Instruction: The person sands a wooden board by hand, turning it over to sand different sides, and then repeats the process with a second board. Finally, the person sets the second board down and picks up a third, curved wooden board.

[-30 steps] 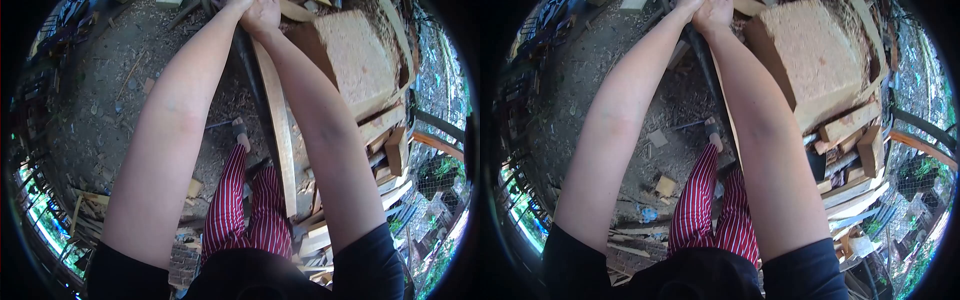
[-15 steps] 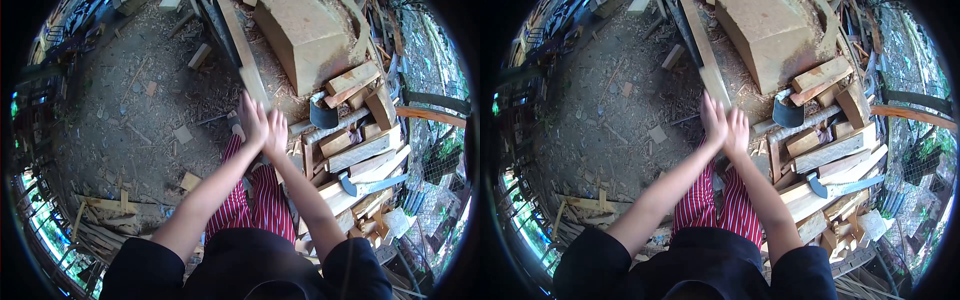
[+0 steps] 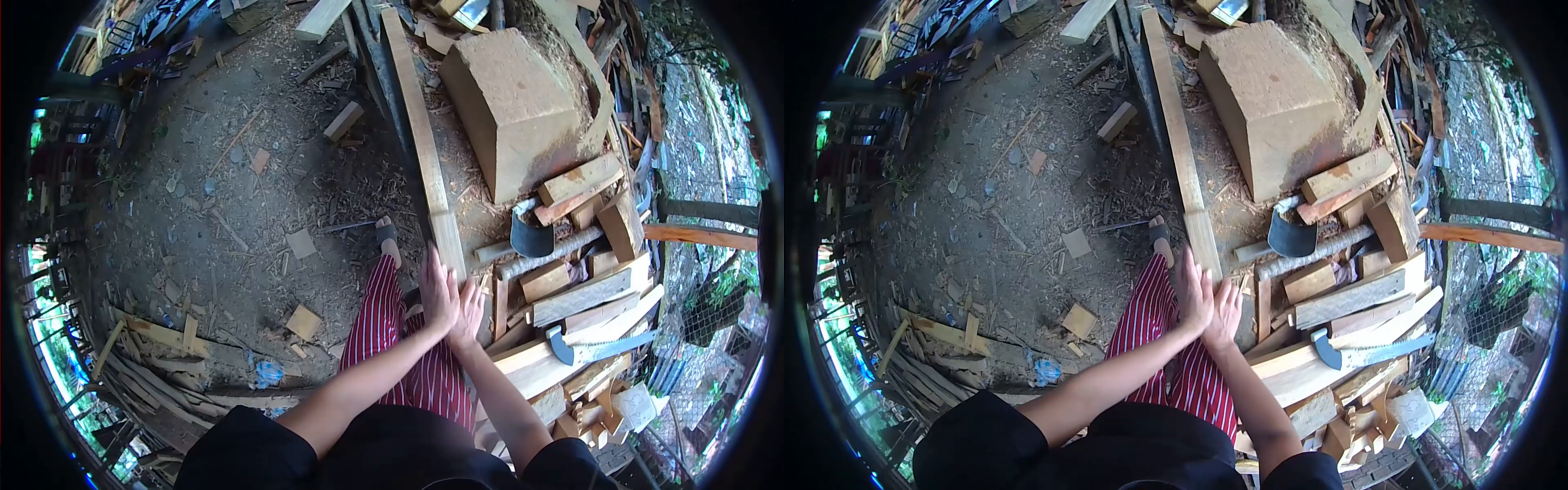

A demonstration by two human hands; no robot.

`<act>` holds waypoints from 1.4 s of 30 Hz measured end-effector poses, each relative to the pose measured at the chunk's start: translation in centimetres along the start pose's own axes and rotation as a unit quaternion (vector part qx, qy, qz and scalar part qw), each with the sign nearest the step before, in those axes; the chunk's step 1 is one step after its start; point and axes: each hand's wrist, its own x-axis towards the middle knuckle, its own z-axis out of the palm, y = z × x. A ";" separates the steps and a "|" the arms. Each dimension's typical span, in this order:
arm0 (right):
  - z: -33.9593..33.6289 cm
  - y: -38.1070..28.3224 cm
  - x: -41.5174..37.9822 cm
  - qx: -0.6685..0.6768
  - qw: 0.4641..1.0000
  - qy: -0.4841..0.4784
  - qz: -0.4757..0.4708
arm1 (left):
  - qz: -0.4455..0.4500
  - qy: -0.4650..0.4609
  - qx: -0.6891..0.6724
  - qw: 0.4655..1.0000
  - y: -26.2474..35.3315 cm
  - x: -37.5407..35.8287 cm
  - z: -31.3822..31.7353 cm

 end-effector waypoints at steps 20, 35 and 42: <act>-5.4 -9.2 44.9 0.017 0.982 0.170 -0.077 | 0.041 0.059 0.045 0.996 4.5 47.5 -5.7; -3.0 -8.7 44.9 0.064 0.976 0.205 -0.036 | 0.032 0.043 0.028 0.998 4.6 46.4 -5.5; -3.6 -5.4 24.8 0.005 0.994 0.104 -0.030 | 0.113 0.067 0.055 0.990 1.6 26.4 -2.7</act>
